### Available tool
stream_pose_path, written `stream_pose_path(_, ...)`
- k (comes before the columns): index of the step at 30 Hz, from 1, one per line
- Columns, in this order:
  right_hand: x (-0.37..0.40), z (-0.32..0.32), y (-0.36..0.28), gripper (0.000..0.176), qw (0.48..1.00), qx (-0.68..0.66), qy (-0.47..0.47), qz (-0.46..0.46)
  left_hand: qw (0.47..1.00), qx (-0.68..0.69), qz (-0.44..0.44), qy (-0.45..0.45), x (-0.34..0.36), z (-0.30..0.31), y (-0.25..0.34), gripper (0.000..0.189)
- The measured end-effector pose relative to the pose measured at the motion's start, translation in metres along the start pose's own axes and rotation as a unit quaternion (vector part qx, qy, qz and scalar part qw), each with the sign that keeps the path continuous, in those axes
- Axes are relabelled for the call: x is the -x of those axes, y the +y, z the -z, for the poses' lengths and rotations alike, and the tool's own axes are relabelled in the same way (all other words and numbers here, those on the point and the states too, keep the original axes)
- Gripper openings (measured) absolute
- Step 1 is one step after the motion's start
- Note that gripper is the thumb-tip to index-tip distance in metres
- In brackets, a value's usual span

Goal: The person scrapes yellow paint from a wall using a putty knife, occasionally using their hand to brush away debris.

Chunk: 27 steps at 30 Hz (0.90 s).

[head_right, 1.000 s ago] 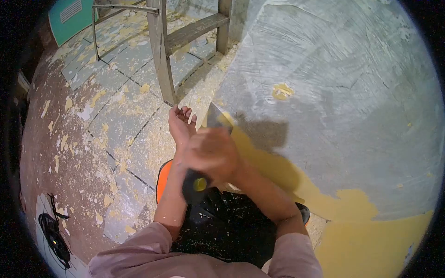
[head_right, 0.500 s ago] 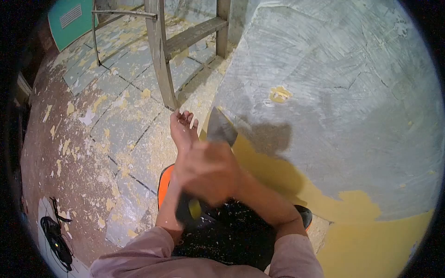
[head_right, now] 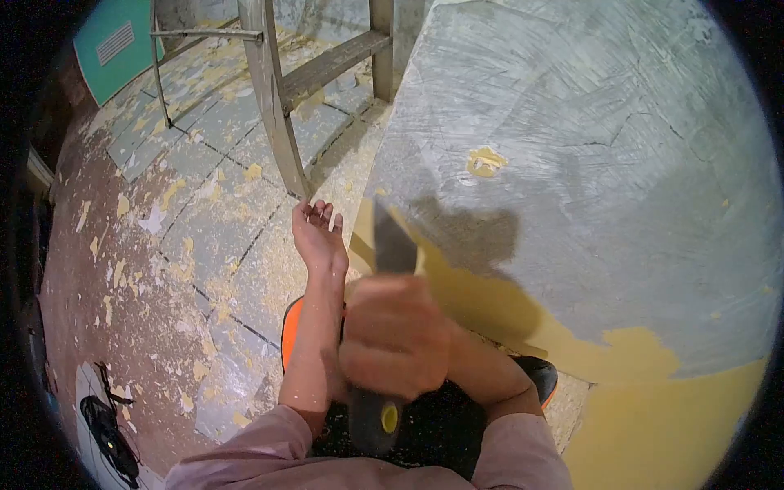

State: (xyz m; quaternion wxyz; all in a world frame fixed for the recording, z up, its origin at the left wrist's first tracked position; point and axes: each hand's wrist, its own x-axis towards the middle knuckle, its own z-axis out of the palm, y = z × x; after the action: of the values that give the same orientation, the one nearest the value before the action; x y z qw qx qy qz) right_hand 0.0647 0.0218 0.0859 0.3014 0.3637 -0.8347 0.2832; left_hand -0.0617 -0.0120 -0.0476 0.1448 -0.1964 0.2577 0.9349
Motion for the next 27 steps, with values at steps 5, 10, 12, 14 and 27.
stream_pose_path(5,-0.005,-0.009,0.002,0.019,1.0,0.017,0.019,0.006,1.0,0.002,-0.001,-0.003,0.006,-0.004,0.002,0.018)
stream_pose_path(10,0.01,-0.019,0.015,0.027,0.999,0.041,-0.011,0.013,1.0,0.005,-0.001,-0.003,0.006,-0.002,0.002,0.017)
stream_pose_path(12,0.004,0.004,0.004,0.025,0.995,0.085,-0.044,-0.018,1.0,0.01,-0.002,-0.008,0.002,-0.007,0.003,0.017)
stream_pose_path(14,0.004,0.007,-0.001,0.023,0.988,0.12,-0.084,-0.057,1.0,-0.001,-0.003,-0.014,0.001,-0.002,0.001,0.016)
stream_pose_path(27,-0.008,-0.015,0.025,0.022,0.989,0.067,0.132,0.027,1.0,-0.007,-0.004,-0.011,0.002,-0.002,0.002,0.02)
